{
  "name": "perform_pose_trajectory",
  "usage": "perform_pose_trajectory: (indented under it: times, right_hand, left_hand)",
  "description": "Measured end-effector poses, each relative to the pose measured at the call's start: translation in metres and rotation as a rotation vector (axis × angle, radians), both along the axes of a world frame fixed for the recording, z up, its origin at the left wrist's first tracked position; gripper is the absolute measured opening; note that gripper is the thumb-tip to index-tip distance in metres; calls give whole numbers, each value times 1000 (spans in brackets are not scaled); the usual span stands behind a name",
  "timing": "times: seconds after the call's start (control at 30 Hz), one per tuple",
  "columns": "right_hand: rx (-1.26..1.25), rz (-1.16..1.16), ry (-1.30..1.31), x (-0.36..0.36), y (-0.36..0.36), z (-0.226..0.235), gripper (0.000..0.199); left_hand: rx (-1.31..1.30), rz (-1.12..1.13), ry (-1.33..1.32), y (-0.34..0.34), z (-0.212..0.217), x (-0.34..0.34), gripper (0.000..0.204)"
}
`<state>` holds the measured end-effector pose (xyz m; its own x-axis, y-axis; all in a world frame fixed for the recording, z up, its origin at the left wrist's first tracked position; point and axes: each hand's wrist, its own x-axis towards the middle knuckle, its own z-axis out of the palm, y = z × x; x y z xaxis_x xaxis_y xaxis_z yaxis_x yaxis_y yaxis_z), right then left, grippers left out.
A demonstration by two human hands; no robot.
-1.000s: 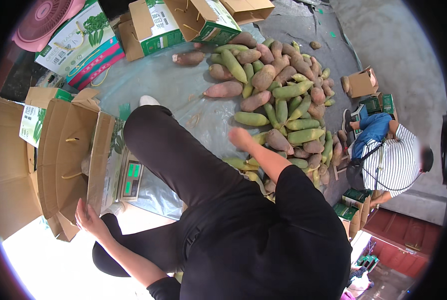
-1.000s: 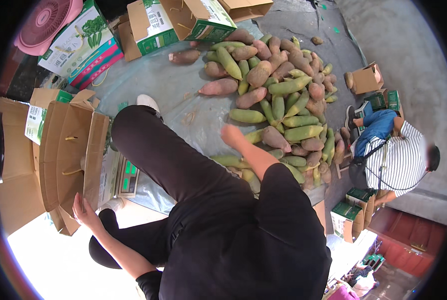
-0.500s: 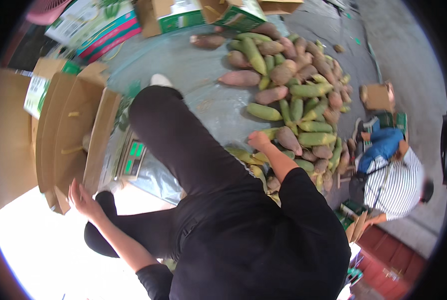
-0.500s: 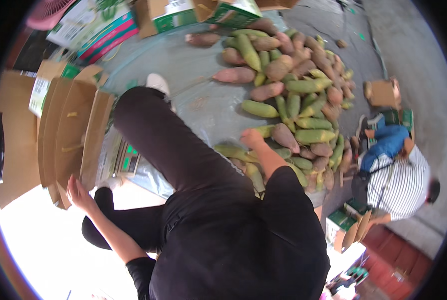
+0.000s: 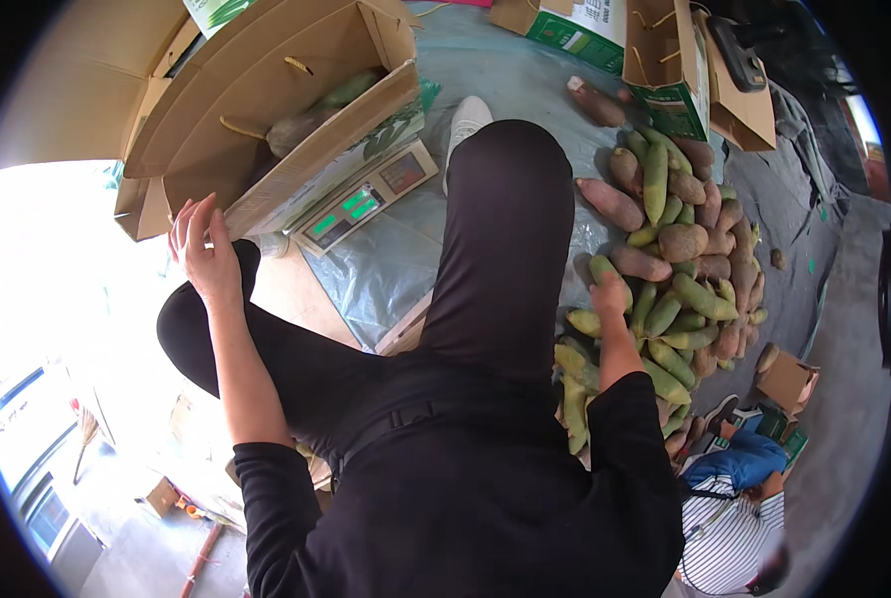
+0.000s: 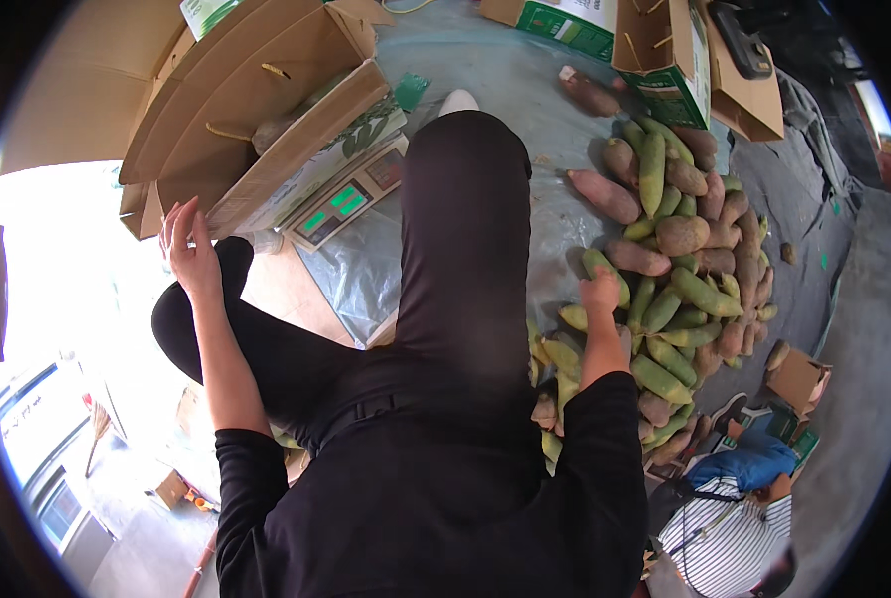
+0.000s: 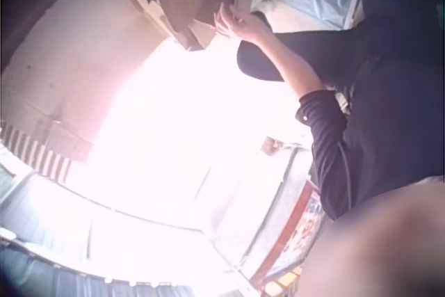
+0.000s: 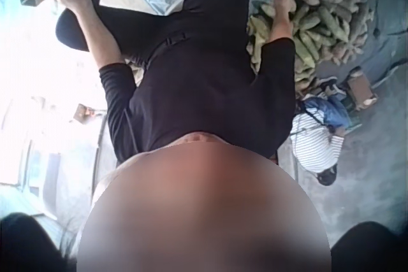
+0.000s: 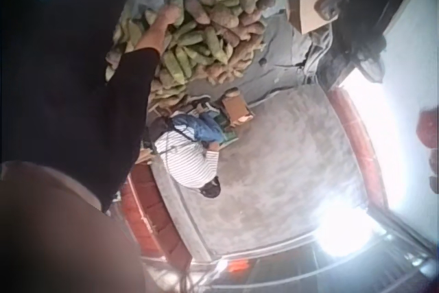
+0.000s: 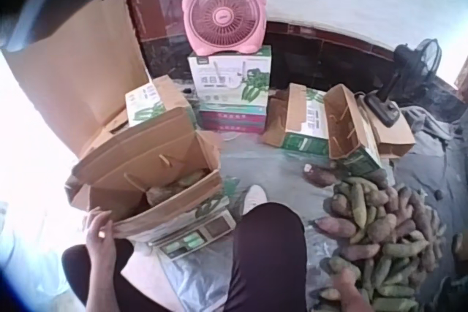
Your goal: Sort and weigh vegetables into cardboard boxes.
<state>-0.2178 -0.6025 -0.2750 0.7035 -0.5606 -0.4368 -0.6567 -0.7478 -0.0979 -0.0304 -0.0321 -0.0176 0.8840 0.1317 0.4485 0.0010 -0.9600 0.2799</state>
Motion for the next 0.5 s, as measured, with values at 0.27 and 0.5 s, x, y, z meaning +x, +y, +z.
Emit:
perform_pose_trajectory:
  times: [0.27, 0.5]
  right_hand:
    - [-107, 6, 202, 35, 3, 29, 62]
    - [-132, 133, 398, 41, 13, 28, 58]
  left_hand:
    - [39, -67, -29, -4, 0, 3, 16]
    - [37, -128, 20, -12, -3, 10, 18]
